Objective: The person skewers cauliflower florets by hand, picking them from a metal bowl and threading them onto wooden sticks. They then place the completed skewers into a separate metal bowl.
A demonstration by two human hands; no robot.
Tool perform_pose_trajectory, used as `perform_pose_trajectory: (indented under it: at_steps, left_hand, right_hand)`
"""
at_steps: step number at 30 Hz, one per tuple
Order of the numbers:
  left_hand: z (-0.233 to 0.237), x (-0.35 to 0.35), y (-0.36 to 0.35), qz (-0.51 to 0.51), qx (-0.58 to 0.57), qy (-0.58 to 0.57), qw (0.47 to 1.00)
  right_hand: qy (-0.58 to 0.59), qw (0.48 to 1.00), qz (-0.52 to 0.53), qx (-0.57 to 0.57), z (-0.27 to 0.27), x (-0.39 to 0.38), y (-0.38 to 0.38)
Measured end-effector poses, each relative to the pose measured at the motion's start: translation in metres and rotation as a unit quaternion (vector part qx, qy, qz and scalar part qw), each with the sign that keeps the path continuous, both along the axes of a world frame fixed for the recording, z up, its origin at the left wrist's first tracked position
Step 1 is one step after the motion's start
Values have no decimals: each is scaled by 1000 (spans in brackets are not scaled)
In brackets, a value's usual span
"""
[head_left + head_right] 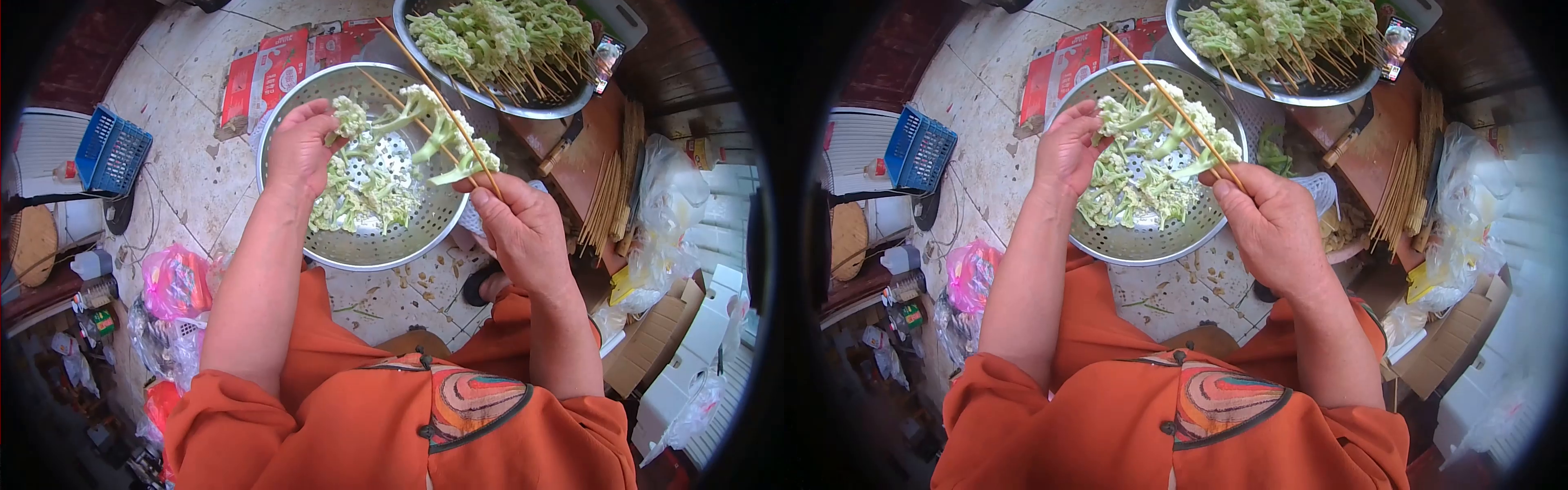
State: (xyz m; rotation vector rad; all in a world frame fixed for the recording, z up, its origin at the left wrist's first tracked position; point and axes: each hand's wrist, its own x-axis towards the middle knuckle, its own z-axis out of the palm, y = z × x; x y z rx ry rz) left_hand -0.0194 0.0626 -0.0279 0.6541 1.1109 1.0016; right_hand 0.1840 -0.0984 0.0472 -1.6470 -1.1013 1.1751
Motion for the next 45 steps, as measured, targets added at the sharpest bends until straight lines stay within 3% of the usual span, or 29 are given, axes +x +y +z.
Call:
perform_pose_trajectory:
  at_steps: [6, 8, 10, 12, 13, 14, 16, 19, 22, 24, 25, 26, 27, 28, 30, 31, 34, 38, 45]
  left_hand:
    - [-34, 20, 4, -22, -43, 81, 996]
    - [-35, 27, 5, -44, 90, 341, 935]
    - [-41, 25, 6, -65, 146, 385, 909]
    - [-24, 29, -3, -330, 84, 524, 781]
    - [-36, 26, -9, -391, 146, 579, 700]
    - [-45, 24, -15, -393, 148, 578, 700]
    - [-58, 28, -22, -432, 178, 675, 570]
    - [-71, 22, -18, -432, 203, 690, 544]
    - [-35, 25, -16, -427, 219, 661, 577]
    - [-22, 22, -10, -344, 162, 591, 711]
    - [-15, 20, -6, -344, 166, 588, 713]
    - [-8, 18, -2, -296, 84, 456, 835]
    - [-1, 18, -1, -236, -4, 305, 923]
    - [7, 19, 0, -237, -3, 304, 923]
    - [22, 22, -3, -87, -50, 71, 992]
    - [12, 15, 3, -71, -45, -8, 996]
    - [29, 23, -4, 8, -48, -73, 996]
    - [26, 18, -5, -14, -63, -152, 986]
    - [34, 19, -11, 4, -41, -179, 983]
  right_hand:
    - [0, 1000, 8, 27, -2, 2, -2]
    - [8, 999, 11, 43, -2, 4, -3]
    - [-3, 999, 12, 34, 2, 8, -4]
    - [-12, 1000, 12, 25, 5, 10, -5]
    - [-17, 1000, 13, 20, 6, 10, -5]
    - [-24, 1000, 14, 15, 7, 11, -6]
    - [-21, 1000, 12, 17, 5, 10, -7]
    - [-43, 997, 9, 61, -4, 10, -8]
    - [-75, 993, 23, 89, -4, 11, -9]
    - [-85, 993, 34, 77, 0, 13, -9]
    - [-82, 994, 53, 47, 3, 13, -9]
    - [-78, 994, 72, 17, 5, 12, -8]
    - [-94, 992, 75, 32, 3, 11, -8]
    - [-95, 992, 75, 32, 3, 11, -8]
    - [-101, 990, 90, 44, 2, 8, -7]
    - [-101, 990, 92, 44, 2, 8, -6]
    - [-99, 989, 103, 43, 3, 5, -5]
    - [-107, 989, 101, 31, -3, 3, -4]
    - [-73, 996, 57, 20, 1, 2, -5]
